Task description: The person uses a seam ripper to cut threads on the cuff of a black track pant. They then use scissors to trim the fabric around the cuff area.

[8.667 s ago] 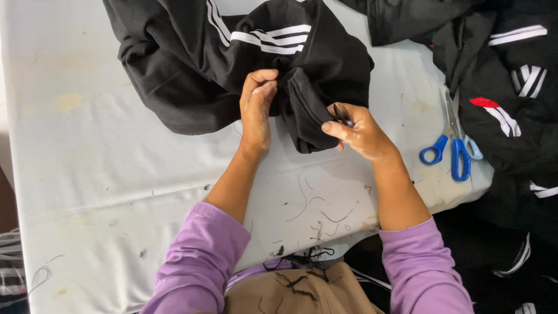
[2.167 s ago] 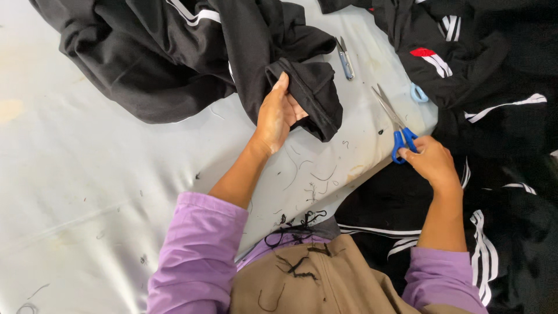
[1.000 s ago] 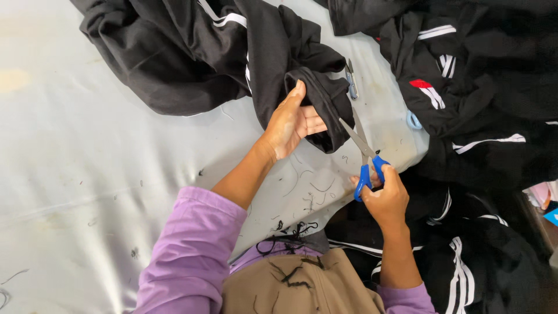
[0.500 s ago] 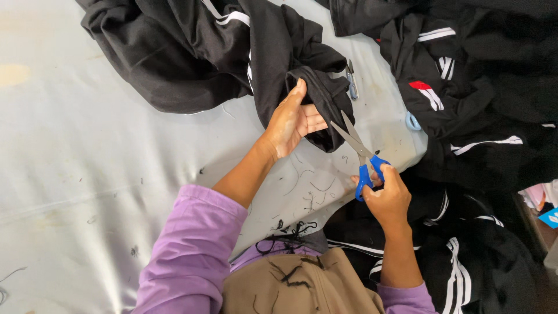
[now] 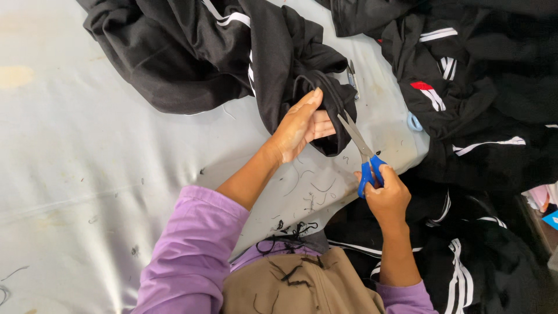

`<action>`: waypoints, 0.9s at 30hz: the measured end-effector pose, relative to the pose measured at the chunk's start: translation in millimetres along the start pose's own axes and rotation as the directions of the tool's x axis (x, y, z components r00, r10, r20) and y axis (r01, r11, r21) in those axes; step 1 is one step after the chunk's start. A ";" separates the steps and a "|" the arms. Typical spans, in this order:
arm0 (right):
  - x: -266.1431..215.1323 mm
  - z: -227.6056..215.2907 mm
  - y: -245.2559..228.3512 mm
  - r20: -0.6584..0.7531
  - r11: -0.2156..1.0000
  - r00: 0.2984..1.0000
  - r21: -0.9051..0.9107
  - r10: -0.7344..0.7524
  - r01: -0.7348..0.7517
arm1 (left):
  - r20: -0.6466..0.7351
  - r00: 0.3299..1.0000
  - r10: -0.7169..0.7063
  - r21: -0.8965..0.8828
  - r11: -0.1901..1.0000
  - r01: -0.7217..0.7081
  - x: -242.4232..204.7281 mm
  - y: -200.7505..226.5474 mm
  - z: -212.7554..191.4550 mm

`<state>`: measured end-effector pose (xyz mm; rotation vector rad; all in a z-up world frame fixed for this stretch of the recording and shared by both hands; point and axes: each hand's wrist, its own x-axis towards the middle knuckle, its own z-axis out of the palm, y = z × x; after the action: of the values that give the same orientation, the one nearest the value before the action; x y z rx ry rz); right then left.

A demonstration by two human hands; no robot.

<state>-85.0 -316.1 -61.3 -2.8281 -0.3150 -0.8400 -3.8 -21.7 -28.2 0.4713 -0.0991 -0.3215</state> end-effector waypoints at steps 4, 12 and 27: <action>8.3 -9.2 -19.2 0.021 0.997 0.999 0.059 0.045 -0.046 | 0.013 1.000 -0.012 0.001 1.000 0.012 37.8 -52.7 -46.0; 4.7 -0.9 -11.3 0.055 0.995 0.995 0.063 0.080 -0.083 | 0.025 1.000 0.003 -0.018 1.000 -0.003 20.7 -36.1 -21.6; -3.8 10.7 11.9 -0.029 0.999 1.000 -0.032 0.009 -0.010 | -0.014 1.000 0.014 -0.015 1.000 -0.015 47.7 -72.1 -67.5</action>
<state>-79.6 -325.8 -73.5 -2.8419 -0.2867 -0.8913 32.4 -68.9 -120.3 0.4580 -0.0864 -0.3044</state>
